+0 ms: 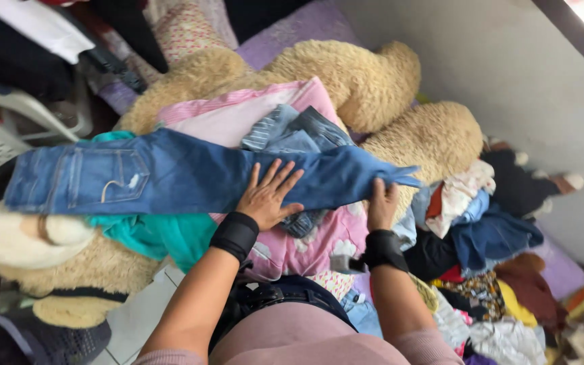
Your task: The person is folding various pieces of clothing and organizing them onto storage shelves.
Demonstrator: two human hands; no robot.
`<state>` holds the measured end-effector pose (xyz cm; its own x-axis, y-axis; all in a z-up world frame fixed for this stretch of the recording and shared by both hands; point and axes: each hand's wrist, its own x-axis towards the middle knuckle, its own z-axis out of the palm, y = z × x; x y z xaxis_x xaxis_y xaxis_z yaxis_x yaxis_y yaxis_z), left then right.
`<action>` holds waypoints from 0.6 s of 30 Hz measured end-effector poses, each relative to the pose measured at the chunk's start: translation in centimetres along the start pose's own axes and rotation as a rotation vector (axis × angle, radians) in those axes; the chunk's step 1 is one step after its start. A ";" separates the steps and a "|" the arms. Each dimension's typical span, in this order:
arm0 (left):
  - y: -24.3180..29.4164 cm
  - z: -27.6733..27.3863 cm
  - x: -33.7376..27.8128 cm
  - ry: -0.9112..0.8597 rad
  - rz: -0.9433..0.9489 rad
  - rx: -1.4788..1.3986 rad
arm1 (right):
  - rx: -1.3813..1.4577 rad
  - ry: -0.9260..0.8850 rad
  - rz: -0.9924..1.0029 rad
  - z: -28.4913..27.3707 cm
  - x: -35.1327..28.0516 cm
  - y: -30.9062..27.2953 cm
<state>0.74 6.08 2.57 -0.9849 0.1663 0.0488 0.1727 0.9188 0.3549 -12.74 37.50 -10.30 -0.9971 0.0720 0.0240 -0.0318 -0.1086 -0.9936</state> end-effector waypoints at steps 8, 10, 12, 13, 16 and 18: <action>-5.8 -4.1 -1.9 0.225 -0.196 -1.165 | -0.396 -0.648 -0.523 12.2 -2.6 -16.5; -8.9 -2.9 -3.7 0.243 -0.244 -1.414 | -0.597 -0.895 -0.730 16.0 -4.7 -19.8; -11.3 -2.1 -5.9 0.617 -0.258 -1.683 | -0.732 -1.139 -0.942 19.4 -6.7 -20.5; -12.0 -2.3 -6.8 0.632 -0.258 -1.678 | -0.726 -1.148 -0.952 19.7 -6.9 -19.3; -12.5 -3.3 -8.8 0.525 -0.747 -1.626 | -0.922 -1.347 -0.968 20.8 -7.5 -16.2; -10.4 -4.6 -9.0 0.209 -1.027 -1.075 | -0.998 -1.455 -0.934 21.3 -7.7 -14.6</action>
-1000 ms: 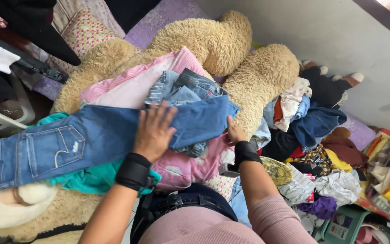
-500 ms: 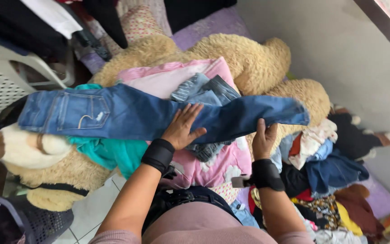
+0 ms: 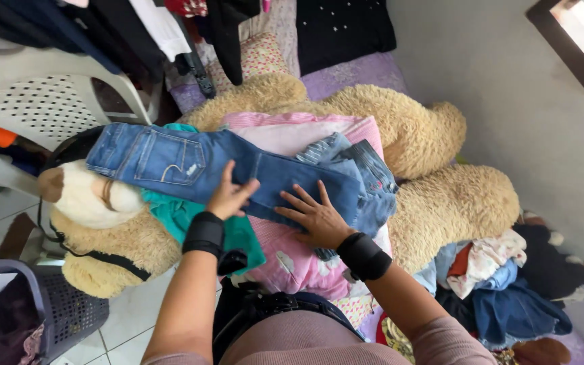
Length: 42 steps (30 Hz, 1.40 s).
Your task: The person is folding various pieces of clothing and organizing them onto storage shelves.
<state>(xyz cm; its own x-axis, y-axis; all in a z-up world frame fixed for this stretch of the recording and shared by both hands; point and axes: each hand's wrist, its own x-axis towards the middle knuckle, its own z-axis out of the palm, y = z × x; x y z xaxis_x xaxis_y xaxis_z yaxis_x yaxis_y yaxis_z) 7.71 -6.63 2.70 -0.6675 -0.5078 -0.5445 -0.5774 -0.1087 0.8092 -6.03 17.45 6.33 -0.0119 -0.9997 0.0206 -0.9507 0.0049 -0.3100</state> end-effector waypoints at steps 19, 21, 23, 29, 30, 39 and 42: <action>-4.5 -4.3 4.7 0.438 0.885 0.229 | -0.270 0.296 0.502 2.5 -3.1 -2.6; -5.8 -4.2 5.2 0.342 0.580 0.485 | -0.247 0.269 0.513 2.1 -2.9 -3.0; -8.8 -3.2 7.3 0.326 0.554 0.543 | -0.159 0.278 0.481 1.0 -2.7 -3.1; -8.1 -1.7 5.0 0.414 0.497 0.724 | 0.391 0.521 0.677 0.4 -4.1 -0.5; -6.9 -1.6 3.6 0.464 0.480 0.770 | 0.574 0.552 0.889 0.5 -4.3 0.2; -0.3 1.4 -4.9 0.001 0.775 0.872 | 0.912 0.468 0.828 3.1 -3.4 4.9; 0.8 0.6 -6.4 -0.080 0.466 0.835 | 0.850 0.556 0.710 1.7 0.8 2.3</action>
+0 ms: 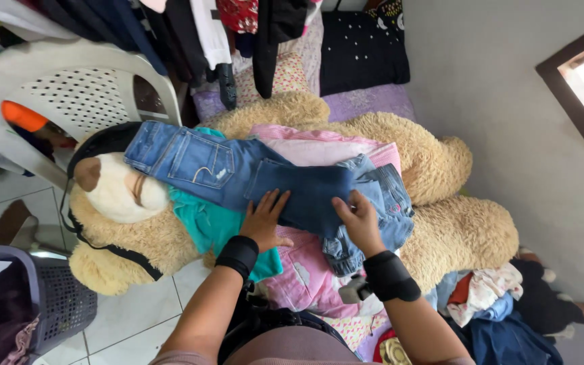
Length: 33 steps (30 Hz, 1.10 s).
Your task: The person is folding various pieces of clothing and organizing them onto storage shelves.
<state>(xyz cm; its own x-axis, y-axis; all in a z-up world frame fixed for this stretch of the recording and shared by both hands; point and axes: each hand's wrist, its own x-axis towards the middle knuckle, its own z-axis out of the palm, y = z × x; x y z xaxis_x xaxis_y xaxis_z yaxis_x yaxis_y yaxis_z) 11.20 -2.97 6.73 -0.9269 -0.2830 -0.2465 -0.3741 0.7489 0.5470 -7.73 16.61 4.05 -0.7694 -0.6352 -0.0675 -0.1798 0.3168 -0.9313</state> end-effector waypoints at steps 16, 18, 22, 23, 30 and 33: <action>-23.9 1.1 1.6 0.449 -0.458 -1.224 | -0.318 -0.393 -0.597 13.8 4.4 -5.3; -25.9 1.6 2.2 0.488 -0.535 -1.361 | -0.397 -0.300 -0.072 16.6 5.9 -1.2; -24.0 -1.6 3.1 0.520 -0.635 -1.381 | -0.360 -0.343 0.317 20.0 8.2 1.1; -23.0 -3.3 2.6 0.636 -0.561 -1.314 | -0.321 -0.388 0.426 21.0 8.5 1.0; -26.1 -7.9 -0.5 0.713 -0.512 -1.100 | -0.014 -0.176 0.467 26.5 9.1 1.9; -28.4 -6.3 0.0 0.509 -0.511 -1.131 | -0.004 -0.135 0.467 27.3 9.2 2.1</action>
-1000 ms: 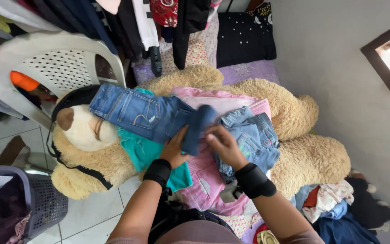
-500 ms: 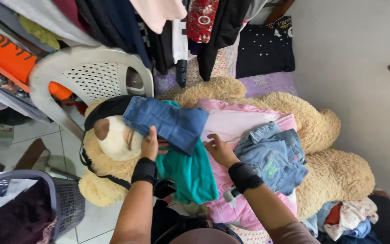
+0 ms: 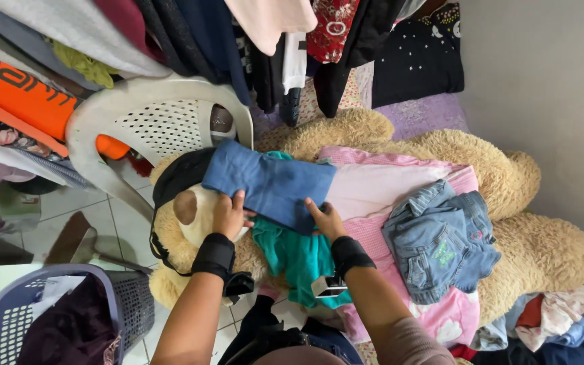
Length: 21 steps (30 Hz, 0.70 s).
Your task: The person is folding various pieces of clothing and organizing them onto storage shelves.
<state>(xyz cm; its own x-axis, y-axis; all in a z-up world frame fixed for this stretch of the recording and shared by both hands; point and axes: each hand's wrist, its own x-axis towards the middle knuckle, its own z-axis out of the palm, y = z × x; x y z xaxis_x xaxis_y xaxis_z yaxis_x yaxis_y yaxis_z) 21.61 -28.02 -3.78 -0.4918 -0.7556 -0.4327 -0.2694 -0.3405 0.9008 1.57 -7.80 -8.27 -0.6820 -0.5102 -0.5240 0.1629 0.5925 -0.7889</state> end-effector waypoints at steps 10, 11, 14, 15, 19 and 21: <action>2.7 0.1 -1.9 -0.125 0.096 0.022 | 0.337 -0.133 -0.164 -4.8 -2.6 2.4; 2.9 0.2 -2.2 -0.152 0.004 0.188 | 0.367 -0.095 -0.115 -5.4 -2.8 3.6; 4.0 0.5 -3.9 -0.259 -0.171 0.486 | 0.533 -0.086 -0.017 -6.4 -1.5 8.1; 4.7 0.6 -4.4 -0.340 -0.252 0.617 | 0.668 -0.114 0.031 -6.7 -0.6 9.6; 3.1 0.8 -4.4 -0.614 -0.235 0.691 | 0.642 -0.156 0.021 -5.8 -3.0 3.4; 2.9 1.3 -4.4 -0.702 -0.002 0.414 | 0.513 -0.202 -0.213 -5.2 -3.1 1.2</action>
<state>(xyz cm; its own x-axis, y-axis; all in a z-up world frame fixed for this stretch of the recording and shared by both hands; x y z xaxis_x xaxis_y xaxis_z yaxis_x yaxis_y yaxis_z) 21.89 -24.98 0.71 -0.8582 -0.1817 -0.4801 -0.4877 -0.0033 0.8730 0.18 -2.21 -5.91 -0.5963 -0.7234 -0.3480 0.3959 0.1121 -0.9114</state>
